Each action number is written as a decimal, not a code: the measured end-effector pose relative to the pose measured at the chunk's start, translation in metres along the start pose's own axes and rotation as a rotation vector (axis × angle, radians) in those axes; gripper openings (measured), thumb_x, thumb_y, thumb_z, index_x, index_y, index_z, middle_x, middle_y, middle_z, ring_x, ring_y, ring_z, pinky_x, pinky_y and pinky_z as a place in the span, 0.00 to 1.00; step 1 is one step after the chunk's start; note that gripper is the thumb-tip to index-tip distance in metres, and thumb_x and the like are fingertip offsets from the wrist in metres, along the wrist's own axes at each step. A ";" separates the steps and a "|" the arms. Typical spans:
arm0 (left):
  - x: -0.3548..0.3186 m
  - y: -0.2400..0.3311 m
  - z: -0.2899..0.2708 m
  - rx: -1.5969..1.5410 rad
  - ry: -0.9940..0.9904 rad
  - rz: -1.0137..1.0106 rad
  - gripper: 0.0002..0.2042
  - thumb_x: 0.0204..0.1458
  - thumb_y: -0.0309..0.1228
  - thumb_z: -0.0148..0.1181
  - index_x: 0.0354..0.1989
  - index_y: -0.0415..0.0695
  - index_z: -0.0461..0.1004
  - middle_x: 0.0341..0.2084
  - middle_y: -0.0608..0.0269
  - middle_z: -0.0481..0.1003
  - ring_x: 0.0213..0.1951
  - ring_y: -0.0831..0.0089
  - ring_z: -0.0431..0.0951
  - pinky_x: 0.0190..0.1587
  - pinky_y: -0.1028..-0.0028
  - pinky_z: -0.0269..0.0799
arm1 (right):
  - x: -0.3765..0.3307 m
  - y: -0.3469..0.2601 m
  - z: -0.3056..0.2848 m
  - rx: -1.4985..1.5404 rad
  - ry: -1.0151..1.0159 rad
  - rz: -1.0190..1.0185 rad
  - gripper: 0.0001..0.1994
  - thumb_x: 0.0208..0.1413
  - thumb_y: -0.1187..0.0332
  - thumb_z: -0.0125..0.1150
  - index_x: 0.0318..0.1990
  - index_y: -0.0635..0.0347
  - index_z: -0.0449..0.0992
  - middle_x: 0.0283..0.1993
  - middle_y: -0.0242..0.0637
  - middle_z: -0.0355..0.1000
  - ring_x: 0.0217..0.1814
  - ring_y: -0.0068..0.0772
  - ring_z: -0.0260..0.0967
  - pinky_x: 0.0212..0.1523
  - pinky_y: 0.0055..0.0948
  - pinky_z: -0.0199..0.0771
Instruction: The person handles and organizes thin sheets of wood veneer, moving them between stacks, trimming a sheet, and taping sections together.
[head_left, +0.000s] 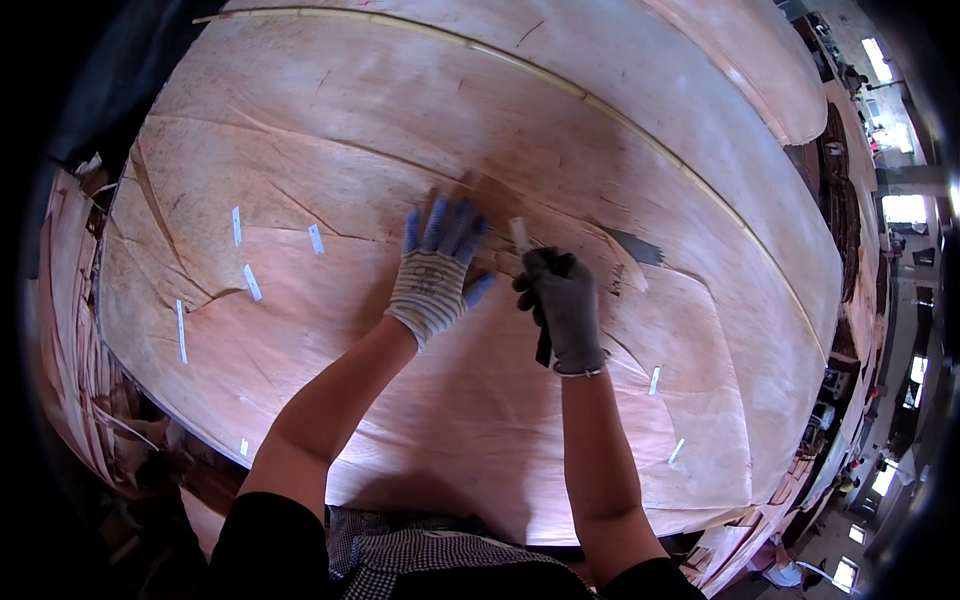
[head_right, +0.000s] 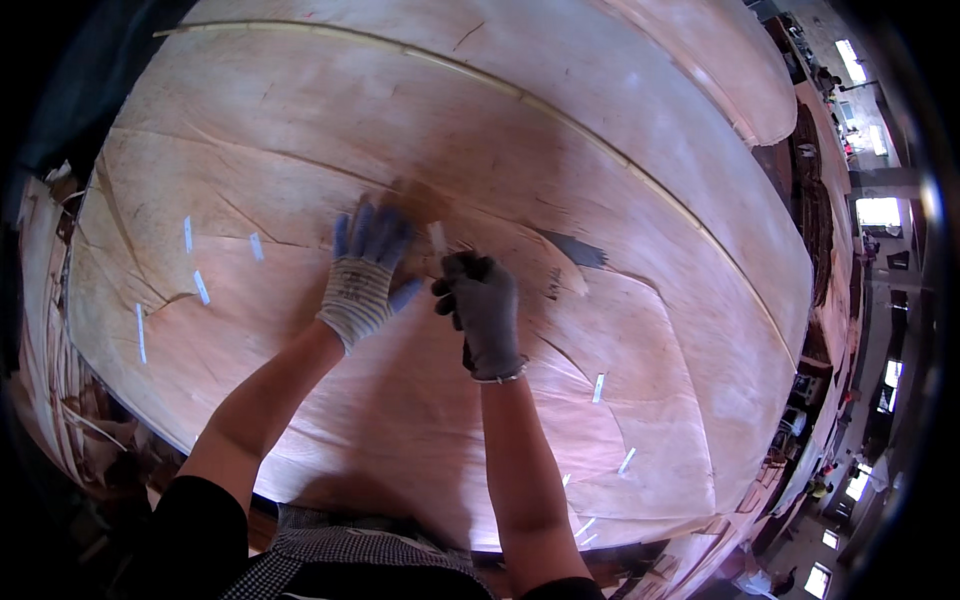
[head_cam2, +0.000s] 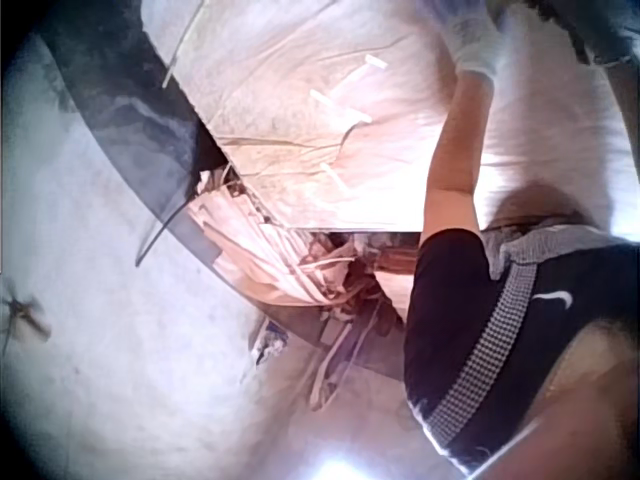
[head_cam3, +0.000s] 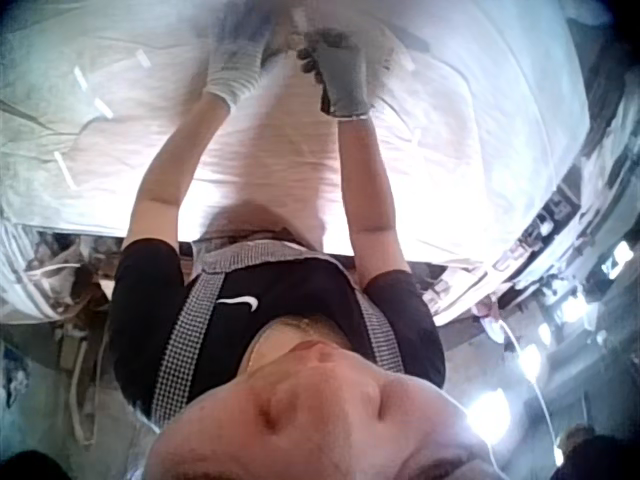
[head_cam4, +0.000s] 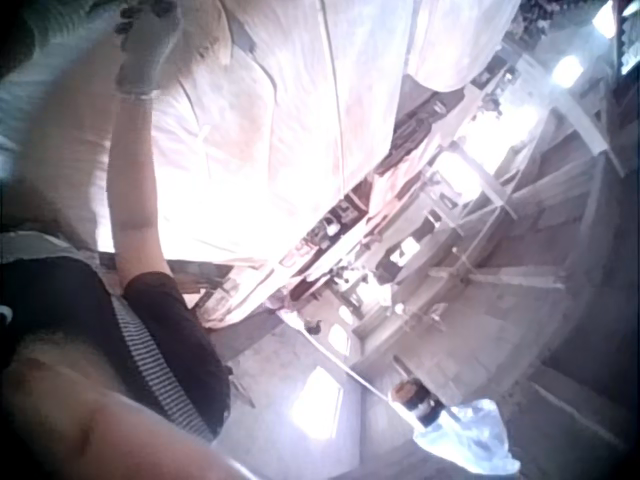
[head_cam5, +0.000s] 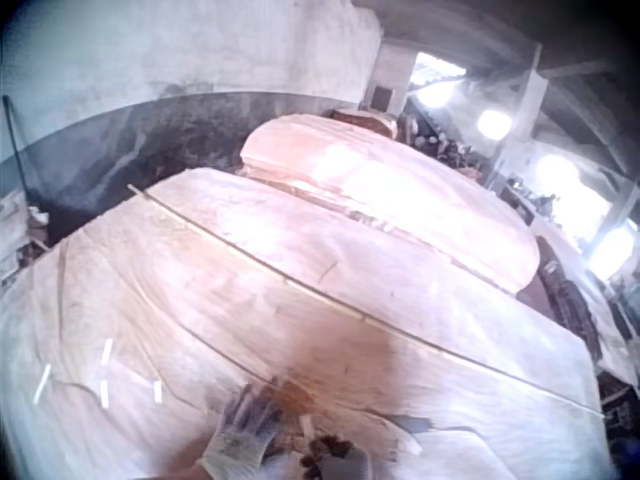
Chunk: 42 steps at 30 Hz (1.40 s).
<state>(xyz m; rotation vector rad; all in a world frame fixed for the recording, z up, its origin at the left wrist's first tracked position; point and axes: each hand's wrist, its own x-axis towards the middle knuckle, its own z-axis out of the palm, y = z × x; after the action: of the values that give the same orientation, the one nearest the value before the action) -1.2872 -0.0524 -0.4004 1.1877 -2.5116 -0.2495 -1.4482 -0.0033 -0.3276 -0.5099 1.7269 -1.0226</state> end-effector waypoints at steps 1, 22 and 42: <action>0.002 0.002 0.000 0.011 -0.015 -0.011 0.33 0.48 0.48 0.54 0.59 0.39 0.61 0.61 0.47 0.56 0.66 0.49 0.48 0.66 0.49 0.37 | 0.004 0.004 0.003 -0.006 -0.018 0.016 0.08 0.56 0.67 0.56 0.35 0.64 0.73 0.22 0.34 0.71 0.15 0.19 0.65 0.12 0.18 0.55; -0.019 -0.006 0.004 -0.109 0.025 -0.008 0.26 0.48 0.41 0.54 0.55 0.40 0.67 0.56 0.50 0.64 0.62 0.53 0.57 0.65 0.51 0.44 | 0.008 0.010 -0.013 -0.188 -0.095 0.024 0.08 0.54 0.66 0.60 0.31 0.63 0.72 0.19 0.33 0.69 0.14 0.17 0.63 0.12 0.17 0.54; -0.020 0.018 -0.005 -0.119 -0.062 0.063 0.27 0.48 0.39 0.55 0.56 0.42 0.65 0.57 0.53 0.63 0.63 0.56 0.56 0.65 0.53 0.45 | 0.011 0.049 -0.029 -0.239 -0.004 0.091 0.09 0.52 0.67 0.59 0.29 0.65 0.75 0.16 0.33 0.69 0.12 0.20 0.64 0.10 0.20 0.57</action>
<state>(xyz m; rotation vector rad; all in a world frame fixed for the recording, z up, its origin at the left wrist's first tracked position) -1.2858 -0.0255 -0.3950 1.0682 -2.5435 -0.4188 -1.4727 0.0269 -0.3711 -0.5785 1.8623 -0.7543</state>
